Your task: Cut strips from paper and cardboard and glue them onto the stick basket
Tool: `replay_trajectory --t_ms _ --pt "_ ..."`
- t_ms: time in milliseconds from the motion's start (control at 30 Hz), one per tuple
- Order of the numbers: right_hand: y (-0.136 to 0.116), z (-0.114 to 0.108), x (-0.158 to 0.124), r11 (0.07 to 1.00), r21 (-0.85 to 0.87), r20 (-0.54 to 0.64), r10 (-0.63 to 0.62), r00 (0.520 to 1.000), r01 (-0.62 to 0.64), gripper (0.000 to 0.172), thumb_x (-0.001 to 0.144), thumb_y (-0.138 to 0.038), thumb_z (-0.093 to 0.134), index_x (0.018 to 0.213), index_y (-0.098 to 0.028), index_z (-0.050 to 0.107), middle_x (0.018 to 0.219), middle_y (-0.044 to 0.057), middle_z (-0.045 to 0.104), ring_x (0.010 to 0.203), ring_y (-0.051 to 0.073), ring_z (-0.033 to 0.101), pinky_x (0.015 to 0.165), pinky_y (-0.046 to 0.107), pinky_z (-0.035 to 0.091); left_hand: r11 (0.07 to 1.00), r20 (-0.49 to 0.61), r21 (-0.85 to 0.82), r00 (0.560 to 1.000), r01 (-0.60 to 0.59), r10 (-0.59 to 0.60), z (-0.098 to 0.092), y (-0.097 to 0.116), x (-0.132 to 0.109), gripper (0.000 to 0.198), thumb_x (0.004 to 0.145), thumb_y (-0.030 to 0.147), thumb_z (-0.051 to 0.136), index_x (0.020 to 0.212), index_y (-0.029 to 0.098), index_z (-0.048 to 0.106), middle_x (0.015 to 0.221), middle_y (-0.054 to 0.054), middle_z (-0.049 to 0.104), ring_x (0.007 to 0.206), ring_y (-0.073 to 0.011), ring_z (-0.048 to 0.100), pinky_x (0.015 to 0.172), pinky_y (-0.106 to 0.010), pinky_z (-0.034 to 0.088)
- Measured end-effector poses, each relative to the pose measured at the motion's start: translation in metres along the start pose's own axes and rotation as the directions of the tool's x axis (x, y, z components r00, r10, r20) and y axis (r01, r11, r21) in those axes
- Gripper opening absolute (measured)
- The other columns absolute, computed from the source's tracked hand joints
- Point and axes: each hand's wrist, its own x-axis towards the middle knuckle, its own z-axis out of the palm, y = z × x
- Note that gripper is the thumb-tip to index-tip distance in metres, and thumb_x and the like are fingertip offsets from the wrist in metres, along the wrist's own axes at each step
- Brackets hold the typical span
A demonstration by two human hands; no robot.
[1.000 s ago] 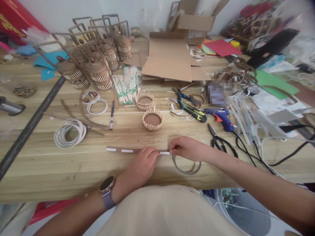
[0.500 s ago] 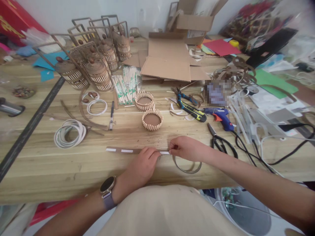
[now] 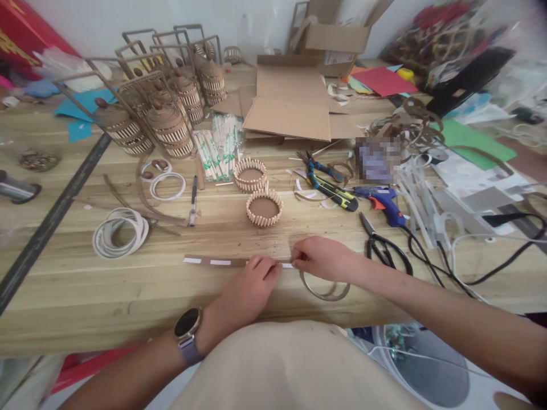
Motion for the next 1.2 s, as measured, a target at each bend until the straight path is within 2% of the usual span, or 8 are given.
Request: replay_trajectory --t_ms 167,267,567,700,800,867,1000,1200 --pt "-0.013 -0.001 -0.003 0.992 -0.113 -0.026 0.061 0.998 -0.063 0.023 0.086 -0.019 0.052 0.086 -0.018 0.075 0.091 0.011 0.076 0.086 0.026 0.07 0.063 0.029 0.041 0.999 0.05 0.024 0.998 -0.027 0.025 -0.004 0.001 0.002 0.035 0.094 0.004 0.041 0.126 0.01 0.053 0.11 -0.012 0.061 0.102 -0.0242 0.055 0.094 -0.04 0.052" --pt "-0.017 -0.002 -0.004 0.986 -0.154 -0.034 0.067 0.997 -0.072 0.024 0.086 -0.019 0.051 0.088 -0.016 0.075 0.092 0.013 0.076 0.087 0.027 0.07 0.064 0.031 0.043 1.0 0.042 -0.006 0.999 -0.003 0.004 -0.005 0.001 0.001 0.032 0.096 0.004 0.039 0.122 0.013 0.055 0.109 -0.011 0.061 0.102 -0.0234 0.055 0.093 -0.04 0.052" --pt "-0.005 0.001 -0.004 0.991 -0.122 -0.054 0.043 0.998 -0.049 0.02 0.086 -0.021 0.054 0.085 -0.021 0.073 0.089 0.006 0.076 0.081 0.021 0.069 0.059 0.027 0.037 0.997 -0.05 -0.055 0.998 -0.049 0.046 -0.011 -0.001 0.001 0.029 0.101 0.013 0.036 0.087 0.016 0.062 0.096 -0.011 0.064 0.094 -0.0236 0.059 0.087 -0.042 0.054" --pt "-0.003 0.001 -0.007 0.994 -0.107 -0.073 0.025 0.997 -0.033 0.018 0.086 -0.02 0.054 0.083 -0.021 0.072 0.088 0.005 0.076 0.08 0.02 0.068 0.058 0.027 0.035 0.987 0.023 -0.135 0.996 0.084 -0.081 -0.021 0.0 0.01 0.022 0.1 0.015 0.041 0.097 0.016 0.063 0.099 -0.009 0.064 0.094 -0.0229 0.06 0.087 -0.04 0.053" --pt "-0.006 -0.002 -0.011 0.994 -0.109 -0.085 0.014 0.996 -0.024 0.018 0.088 -0.021 0.054 0.083 -0.021 0.071 0.087 0.005 0.075 0.08 0.021 0.068 0.058 0.027 0.035 0.946 0.099 -0.215 0.969 0.242 -0.226 -0.031 -0.001 0.024 0.018 0.097 0.014 0.049 0.108 0.015 0.063 0.109 -0.01 0.063 0.095 -0.0221 0.062 0.087 -0.038 0.052" --pt "-0.009 -0.004 -0.014 0.992 -0.124 -0.095 0.01 0.995 -0.022 0.02 0.091 -0.022 0.052 0.085 -0.02 0.071 0.088 0.006 0.075 0.081 0.022 0.069 0.059 0.028 0.036 0.927 0.137 -0.253 0.959 0.278 -0.25 -0.036 -0.004 0.035 0.018 0.095 0.015 0.054 0.109 0.015 0.065 0.109 -0.009 0.064 0.096 -0.0224 0.061 0.086 -0.037 0.051" --pt "-0.013 -0.006 -0.021 0.981 -0.195 -0.121 -0.045 0.992 0.021 0.022 0.095 -0.022 0.049 0.09 -0.019 0.07 0.092 0.007 0.074 0.083 0.023 0.07 0.06 0.029 0.039 0.917 0.171 -0.323 0.967 0.236 -0.189 -0.041 -0.006 0.05 0.014 0.093 0.019 0.059 0.094 0.02 0.072 0.088 -0.004 0.071 0.092 -0.0238 0.059 0.084 -0.036 0.047" --pt "-0.016 -0.006 -0.031 0.964 -0.247 -0.16 -0.139 0.977 0.096 0.021 0.095 -0.011 0.048 0.097 -0.016 0.068 0.095 0.009 0.072 0.084 0.023 0.07 0.063 0.029 0.041 0.851 0.222 -0.399 0.936 0.342 -0.272 -0.045 0.0 0.06 0.02 0.086 0.013 0.057 0.072 0.019 0.07 0.07 -0.001 0.069 0.075 -0.0191 0.056 0.072 -0.03 0.041"
